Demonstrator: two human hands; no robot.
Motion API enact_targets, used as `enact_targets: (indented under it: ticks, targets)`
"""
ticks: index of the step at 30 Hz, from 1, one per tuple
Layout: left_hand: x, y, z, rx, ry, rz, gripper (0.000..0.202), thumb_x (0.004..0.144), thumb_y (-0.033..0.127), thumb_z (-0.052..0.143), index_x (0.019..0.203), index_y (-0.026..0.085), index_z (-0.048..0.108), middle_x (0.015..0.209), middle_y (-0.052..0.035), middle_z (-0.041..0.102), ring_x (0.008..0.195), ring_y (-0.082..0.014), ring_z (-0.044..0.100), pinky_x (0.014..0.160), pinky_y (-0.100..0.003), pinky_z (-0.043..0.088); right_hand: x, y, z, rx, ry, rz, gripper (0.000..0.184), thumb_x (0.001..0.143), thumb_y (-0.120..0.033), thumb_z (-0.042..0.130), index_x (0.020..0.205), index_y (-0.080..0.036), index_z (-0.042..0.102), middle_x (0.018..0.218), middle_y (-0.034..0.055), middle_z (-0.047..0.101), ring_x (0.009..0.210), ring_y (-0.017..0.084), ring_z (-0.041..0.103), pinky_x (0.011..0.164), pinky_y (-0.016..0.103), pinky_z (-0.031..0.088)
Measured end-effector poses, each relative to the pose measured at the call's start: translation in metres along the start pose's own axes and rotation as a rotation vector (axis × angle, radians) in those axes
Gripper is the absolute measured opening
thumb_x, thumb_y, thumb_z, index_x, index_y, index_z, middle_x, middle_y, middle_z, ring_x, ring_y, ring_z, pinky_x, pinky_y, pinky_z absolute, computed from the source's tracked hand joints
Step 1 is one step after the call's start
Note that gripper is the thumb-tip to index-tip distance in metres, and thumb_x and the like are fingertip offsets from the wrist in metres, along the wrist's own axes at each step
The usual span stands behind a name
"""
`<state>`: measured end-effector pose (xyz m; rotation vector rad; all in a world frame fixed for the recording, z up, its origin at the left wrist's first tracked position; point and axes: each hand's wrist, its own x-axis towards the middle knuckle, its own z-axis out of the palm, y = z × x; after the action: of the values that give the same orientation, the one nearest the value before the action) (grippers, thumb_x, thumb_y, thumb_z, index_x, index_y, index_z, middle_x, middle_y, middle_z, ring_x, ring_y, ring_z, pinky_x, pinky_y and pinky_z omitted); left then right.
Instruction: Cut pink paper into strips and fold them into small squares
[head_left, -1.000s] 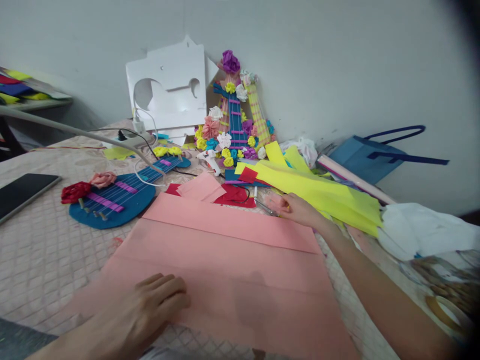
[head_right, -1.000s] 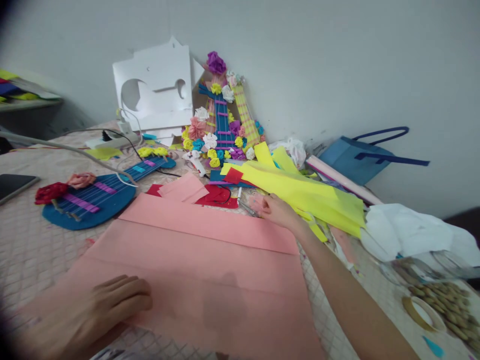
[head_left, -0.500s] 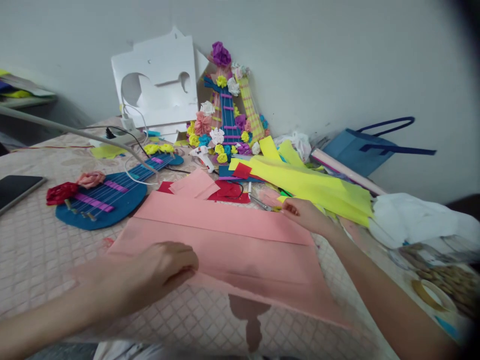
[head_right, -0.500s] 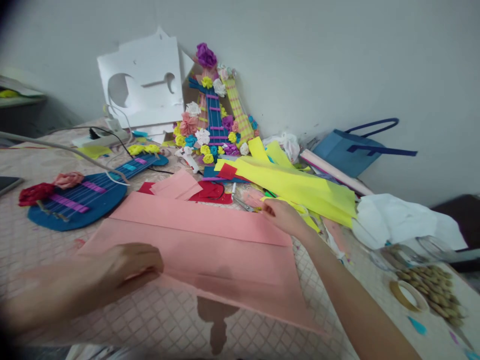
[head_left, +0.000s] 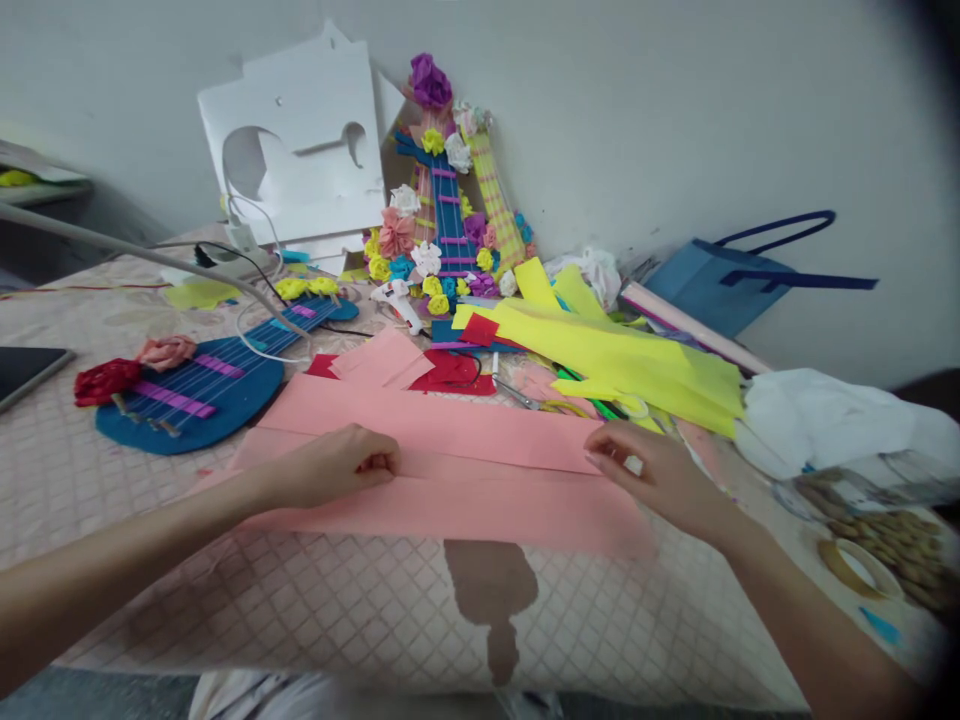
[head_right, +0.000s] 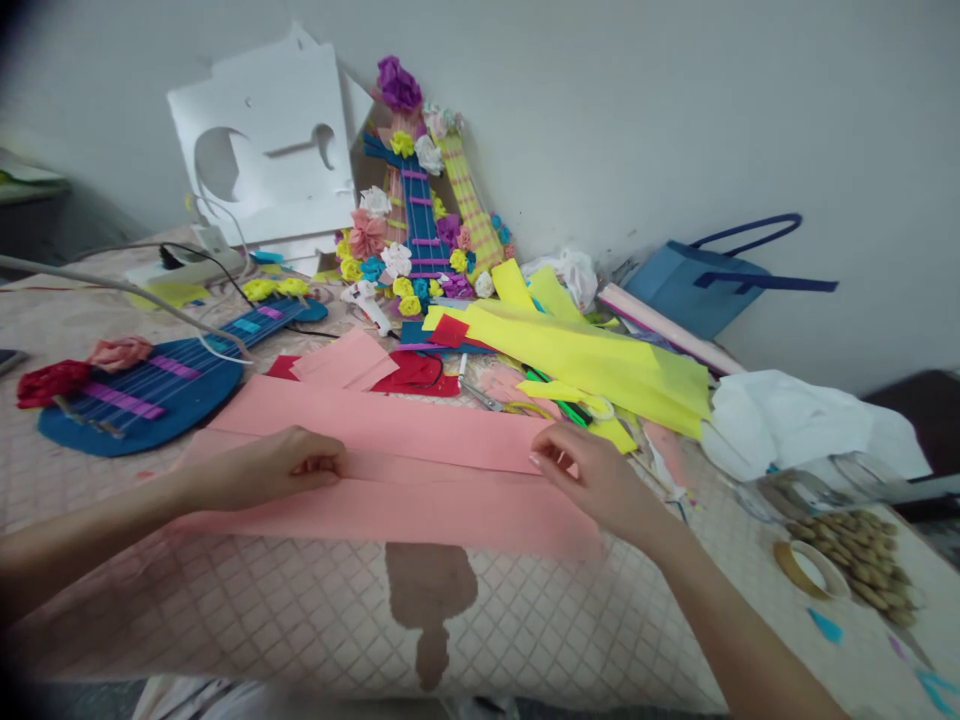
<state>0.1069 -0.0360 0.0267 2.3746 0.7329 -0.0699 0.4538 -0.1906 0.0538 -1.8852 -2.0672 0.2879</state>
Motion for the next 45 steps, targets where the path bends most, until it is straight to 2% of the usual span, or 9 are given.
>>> enact_targets:
  ticks: [7, 11, 14, 17, 18, 23, 30, 35, 45]
  targets:
    - [0.013, -0.008, 0.003, 0.158, 0.144, 0.032, 0.023, 0.087, 0.021, 0.042, 0.09, 0.017, 0.065, 0.091, -0.0047, 0.068, 0.081, -0.0178, 0.061, 0.071, -0.027, 0.043, -0.009, -0.003, 0.038, -0.057, -0.087, -0.164, 0.013, 0.091, -0.025, 0.047, 0.1, -0.022, 0.056, 0.104, 0.0072, 0.061, 0.099, 0.021, 0.058, 0.085, 0.036, 0.049]
    - [0.007, -0.007, 0.01, 0.275, 0.364, 0.145, 0.022, 0.09, 0.018, 0.042, 0.1, 0.015, 0.062, 0.103, -0.0093, 0.065, 0.095, -0.0213, 0.059, 0.083, -0.036, 0.045, -0.011, -0.003, 0.044, -0.077, -0.065, -0.195, 0.014, 0.09, -0.023, 0.048, 0.102, -0.022, 0.057, 0.105, 0.0077, 0.061, 0.1, 0.022, 0.058, 0.085, 0.038, 0.05]
    - [-0.014, 0.007, 0.027, 0.309, 0.52, 0.341, 0.02, 0.093, 0.016, 0.042, 0.103, 0.015, 0.059, 0.105, -0.0103, 0.065, 0.099, -0.0203, 0.058, 0.088, -0.038, 0.045, -0.018, -0.014, 0.049, -0.084, -0.028, -0.233, 0.018, 0.091, -0.022, 0.045, 0.104, -0.022, 0.058, 0.108, 0.0091, 0.061, 0.103, 0.023, 0.057, 0.086, 0.04, 0.05]
    - [-0.039, 0.021, 0.054, 0.363, 0.425, 0.686, 0.029, 0.095, 0.01, 0.034, 0.113, 0.015, 0.056, 0.118, -0.0095, 0.064, 0.116, -0.0196, 0.053, 0.103, -0.04, 0.037, -0.028, -0.031, 0.057, -0.084, 0.004, -0.288, 0.023, 0.092, -0.021, 0.045, 0.113, -0.022, 0.056, 0.116, 0.0101, 0.06, 0.109, 0.023, 0.055, 0.091, 0.039, 0.049]
    - [-0.045, 0.023, 0.062, 0.412, 0.374, 0.7, 0.032, 0.096, 0.009, 0.032, 0.118, 0.014, 0.054, 0.127, -0.0095, 0.059, 0.123, -0.0207, 0.048, 0.108, -0.042, 0.032, -0.03, -0.036, 0.06, -0.088, 0.005, -0.321, 0.025, 0.092, -0.021, 0.046, 0.115, -0.022, 0.055, 0.118, 0.0098, 0.059, 0.11, 0.023, 0.054, 0.092, 0.039, 0.048]
    - [-0.052, 0.022, 0.075, 0.478, 0.273, 0.658, 0.037, 0.096, 0.009, 0.03, 0.128, 0.015, 0.049, 0.134, -0.0108, 0.053, 0.13, -0.0217, 0.043, 0.109, -0.044, 0.033, -0.024, -0.036, 0.06, -0.089, 0.04, -0.317, 0.022, 0.092, -0.021, 0.045, 0.112, -0.022, 0.056, 0.113, 0.0092, 0.061, 0.106, 0.022, 0.056, 0.09, 0.039, 0.048]
    - [-0.044, 0.022, 0.061, 0.474, 0.279, 0.637, 0.041, 0.091, 0.003, 0.032, 0.128, 0.016, 0.047, 0.128, -0.0118, 0.058, 0.124, -0.0202, 0.049, 0.104, -0.04, 0.04, 0.035, 0.022, 0.037, -0.119, 0.225, -0.116, 0.014, 0.091, -0.024, 0.046, 0.097, -0.02, 0.057, 0.101, 0.0083, 0.064, 0.095, 0.022, 0.059, 0.084, 0.036, 0.047]
    - [-0.043, 0.026, 0.063, 0.47, 0.361, 0.636, 0.034, 0.095, 0.007, 0.03, 0.117, 0.014, 0.055, 0.116, -0.0099, 0.066, 0.108, -0.0214, 0.059, 0.093, -0.036, 0.045, 0.075, 0.044, 0.035, -0.217, 0.098, 0.026, 0.009, 0.085, -0.019, 0.047, 0.086, -0.019, 0.056, 0.084, 0.005, 0.062, 0.075, 0.019, 0.059, 0.066, 0.027, 0.044]
    - [-0.038, 0.023, 0.064, 0.376, 0.38, 0.548, 0.03, 0.093, 0.005, 0.031, 0.111, 0.014, 0.054, 0.101, -0.0103, 0.064, 0.092, -0.0194, 0.057, 0.081, -0.033, 0.046, 0.118, 0.062, 0.034, -0.276, -0.174, -0.071, 0.02, 0.065, -0.001, 0.047, 0.073, -0.018, 0.056, 0.078, 0.0054, 0.061, 0.071, 0.018, 0.055, 0.063, 0.025, 0.037]
